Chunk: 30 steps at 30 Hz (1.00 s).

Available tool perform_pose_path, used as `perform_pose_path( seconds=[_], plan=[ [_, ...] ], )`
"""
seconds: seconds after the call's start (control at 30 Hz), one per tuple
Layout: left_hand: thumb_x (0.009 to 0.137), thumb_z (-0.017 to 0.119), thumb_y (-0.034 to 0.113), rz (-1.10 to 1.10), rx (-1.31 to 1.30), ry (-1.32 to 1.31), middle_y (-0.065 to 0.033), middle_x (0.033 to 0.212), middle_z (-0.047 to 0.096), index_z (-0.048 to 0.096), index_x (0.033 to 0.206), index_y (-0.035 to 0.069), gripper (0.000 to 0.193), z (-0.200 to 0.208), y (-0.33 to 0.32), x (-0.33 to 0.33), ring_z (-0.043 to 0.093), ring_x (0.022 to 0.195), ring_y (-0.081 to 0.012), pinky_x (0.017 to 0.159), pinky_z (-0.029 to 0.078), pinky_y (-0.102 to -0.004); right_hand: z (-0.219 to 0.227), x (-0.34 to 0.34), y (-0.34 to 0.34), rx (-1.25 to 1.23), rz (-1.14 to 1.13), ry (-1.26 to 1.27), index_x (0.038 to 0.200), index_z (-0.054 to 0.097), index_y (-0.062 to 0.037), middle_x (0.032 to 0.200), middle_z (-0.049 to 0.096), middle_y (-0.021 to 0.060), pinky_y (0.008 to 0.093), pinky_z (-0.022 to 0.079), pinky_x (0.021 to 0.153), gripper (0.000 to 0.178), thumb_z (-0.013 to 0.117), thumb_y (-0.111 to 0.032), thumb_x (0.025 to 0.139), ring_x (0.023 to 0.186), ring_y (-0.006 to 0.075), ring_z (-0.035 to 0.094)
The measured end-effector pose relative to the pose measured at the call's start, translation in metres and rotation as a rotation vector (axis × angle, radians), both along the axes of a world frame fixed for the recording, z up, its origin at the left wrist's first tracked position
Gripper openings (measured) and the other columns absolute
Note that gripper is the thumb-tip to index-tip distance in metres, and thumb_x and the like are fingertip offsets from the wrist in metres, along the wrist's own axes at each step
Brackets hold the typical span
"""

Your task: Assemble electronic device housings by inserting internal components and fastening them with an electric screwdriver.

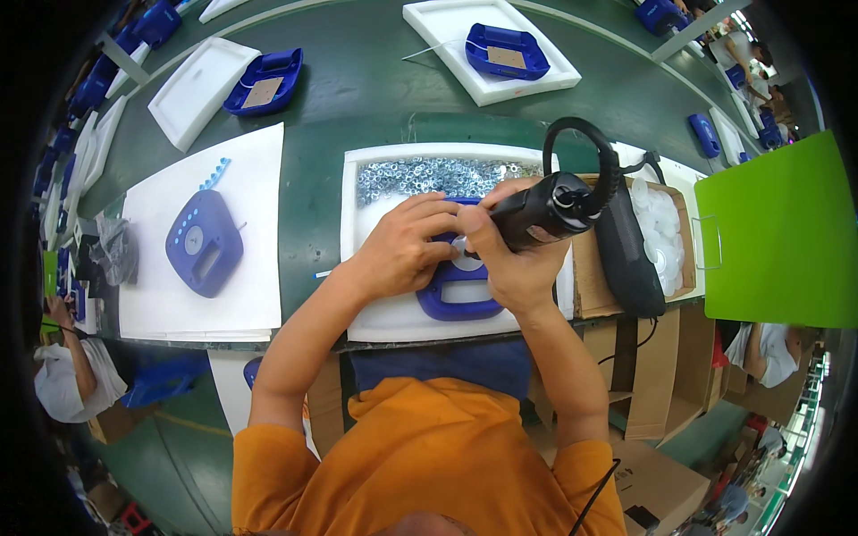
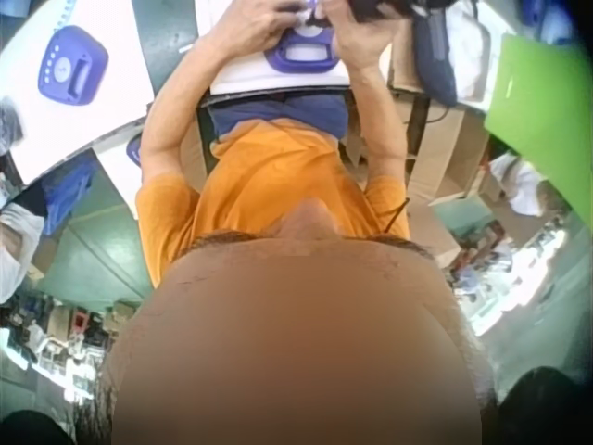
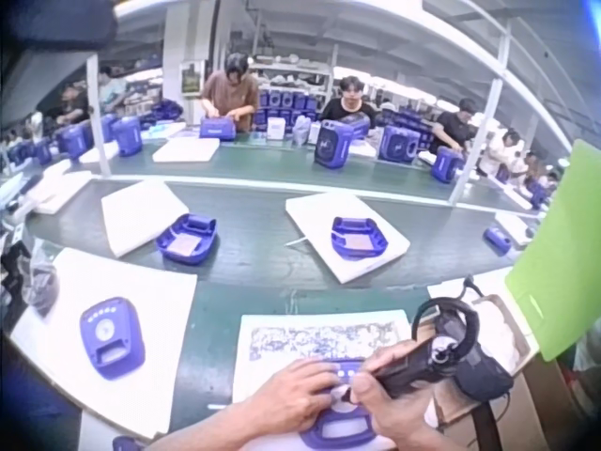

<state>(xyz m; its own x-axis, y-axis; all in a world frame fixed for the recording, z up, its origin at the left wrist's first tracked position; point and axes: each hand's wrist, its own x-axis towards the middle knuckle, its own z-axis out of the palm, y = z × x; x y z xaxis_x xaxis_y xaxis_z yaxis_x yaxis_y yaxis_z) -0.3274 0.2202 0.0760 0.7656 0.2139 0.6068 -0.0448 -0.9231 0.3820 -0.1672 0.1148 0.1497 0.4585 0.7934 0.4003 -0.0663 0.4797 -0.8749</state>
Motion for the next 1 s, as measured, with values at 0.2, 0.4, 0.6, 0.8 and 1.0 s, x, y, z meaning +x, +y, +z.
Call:
perform_pose_path(
  seconds=[0.2, 0.4, 0.6, 0.8, 1.0],
  plan=[
    [0.074, 0.081, 0.008, 0.000, -0.010, 0.013, -0.0050, 0.123, 0.076, 0.085, 0.090, 0.011, 0.016, 0.002, 0.001, -0.001, 0.068, 0.136, -0.0299, 0.125, 0.052, -0.0530, 0.001, 0.023, 0.007, 0.011, 0.366, -0.204, 0.115, 0.064, -0.0057, 0.094, 0.068, 0.0056, 0.0298, 0.053, 0.068, 0.032, 0.089, 0.001, 0.096, 0.074, 0.0151, 0.066],
    [0.074, 0.079, 0.007, -0.009, -0.033, -0.007, -0.0052, 0.122, 0.076, 0.084, 0.089, 0.009, 0.017, 0.000, 0.000, 0.000, 0.068, 0.136, -0.0301, 0.125, 0.052, -0.0532, 0.009, 0.015, -0.003, -0.034, -0.017, -0.077, 0.124, 0.059, -0.0038, 0.089, 0.063, 0.0056, 0.0335, 0.054, 0.067, 0.023, 0.076, -0.003, 0.108, 0.073, 0.0159, 0.063],
    [0.073, 0.079, 0.007, 0.001, -0.016, -0.005, -0.0052, 0.122, 0.076, 0.084, 0.090, 0.009, 0.018, 0.000, 0.001, 0.000, 0.068, 0.136, -0.0303, 0.126, 0.051, -0.0538, 0.007, 0.020, 0.000, 0.055, 0.083, -0.003, 0.120, 0.065, -0.0039, 0.099, 0.069, 0.0068, 0.0282, 0.056, 0.063, 0.032, 0.089, 0.000, 0.099, 0.071, 0.0146, 0.069],
    [0.073, 0.079, 0.007, -0.004, -0.022, 0.004, -0.0053, 0.123, 0.076, 0.083, 0.089, 0.009, 0.016, 0.003, 0.000, 0.000, 0.068, 0.136, -0.0303, 0.126, 0.050, -0.0538, -0.016, 0.018, 0.002, -0.016, 0.116, -0.109, 0.116, 0.067, -0.0032, 0.102, 0.070, 0.0053, 0.0265, 0.055, 0.063, 0.035, 0.094, 0.001, 0.093, 0.073, 0.0122, 0.069],
    [0.071, 0.081, 0.008, 0.016, -0.012, -0.006, -0.0055, 0.122, 0.075, 0.083, 0.086, 0.009, 0.015, 0.002, 0.000, -0.001, 0.067, 0.136, -0.0303, 0.126, 0.051, -0.0541, -0.008, 0.010, 0.007, -0.054, 0.086, -0.122, 0.115, 0.058, -0.0061, 0.090, 0.067, 0.0069, 0.0280, 0.052, 0.061, 0.033, 0.087, -0.001, 0.100, 0.067, 0.0133, 0.063]
  ],
)
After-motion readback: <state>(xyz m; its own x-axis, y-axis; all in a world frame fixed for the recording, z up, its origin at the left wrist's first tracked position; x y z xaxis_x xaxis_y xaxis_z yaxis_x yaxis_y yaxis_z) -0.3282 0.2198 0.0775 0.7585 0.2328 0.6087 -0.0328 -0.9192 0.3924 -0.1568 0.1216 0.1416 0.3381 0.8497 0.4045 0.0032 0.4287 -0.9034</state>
